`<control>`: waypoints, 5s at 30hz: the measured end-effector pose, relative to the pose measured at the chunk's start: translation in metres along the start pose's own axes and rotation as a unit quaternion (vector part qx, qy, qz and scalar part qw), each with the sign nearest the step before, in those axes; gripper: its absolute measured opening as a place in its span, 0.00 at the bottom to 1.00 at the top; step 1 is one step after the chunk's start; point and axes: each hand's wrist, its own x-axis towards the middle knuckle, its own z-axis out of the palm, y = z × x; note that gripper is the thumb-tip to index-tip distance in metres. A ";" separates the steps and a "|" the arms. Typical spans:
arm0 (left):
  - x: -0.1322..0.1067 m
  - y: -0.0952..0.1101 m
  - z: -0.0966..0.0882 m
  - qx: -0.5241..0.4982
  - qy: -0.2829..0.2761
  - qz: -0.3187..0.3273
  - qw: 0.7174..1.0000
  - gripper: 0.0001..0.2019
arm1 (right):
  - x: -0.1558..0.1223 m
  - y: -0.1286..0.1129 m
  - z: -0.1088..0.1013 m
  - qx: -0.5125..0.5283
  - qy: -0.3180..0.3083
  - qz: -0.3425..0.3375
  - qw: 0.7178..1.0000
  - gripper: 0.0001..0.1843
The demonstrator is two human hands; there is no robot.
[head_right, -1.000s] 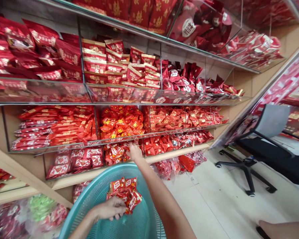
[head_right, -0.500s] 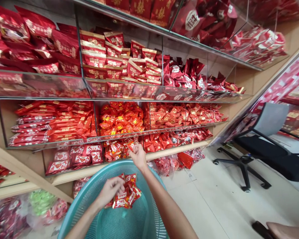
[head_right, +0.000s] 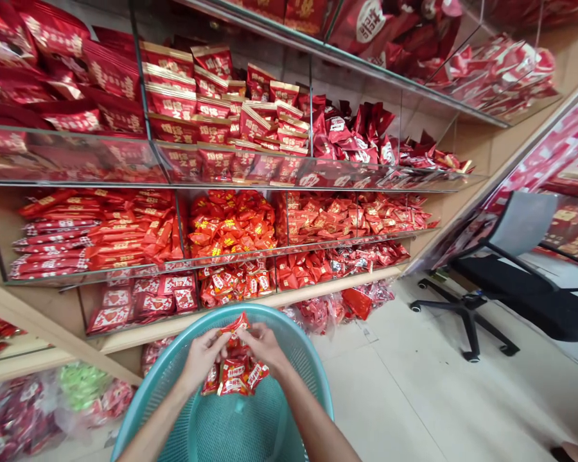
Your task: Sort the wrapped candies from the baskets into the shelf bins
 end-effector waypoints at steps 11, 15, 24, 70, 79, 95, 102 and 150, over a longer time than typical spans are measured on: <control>-0.004 0.001 -0.002 0.021 -0.075 -0.042 0.996 0.20 | 0.008 0.010 -0.011 0.126 0.038 -0.057 0.990 0.16; -0.005 0.003 -0.001 0.030 -0.052 -0.017 0.998 0.21 | 0.011 0.014 -0.011 0.149 0.064 -0.044 0.986 0.16; 0.008 -0.003 -0.017 -0.028 0.056 -0.072 0.995 0.26 | 0.018 0.019 -0.020 0.129 0.065 -0.022 0.989 0.21; -0.020 -0.001 0.008 0.004 -0.329 -0.232 0.915 0.23 | 0.094 -0.069 0.037 0.020 0.100 -0.179 0.979 0.19; 0.008 0.016 -0.012 -0.137 0.060 -0.034 0.988 0.23 | 0.008 -0.051 -0.030 -0.069 -0.045 -0.179 0.980 0.16; 0.003 0.024 0.003 -0.006 0.007 0.050 0.999 0.13 | -0.016 -0.014 -0.037 -0.079 -0.073 -0.160 0.981 0.15; 0.001 0.021 0.007 -0.023 0.022 0.045 0.998 0.14 | -0.013 -0.010 -0.042 -0.054 -0.067 -0.144 0.986 0.18; -0.033 -0.074 0.057 0.122 -0.372 -0.071 0.917 0.24 | 0.093 -0.075 0.033 -0.095 0.094 -0.034 0.990 0.14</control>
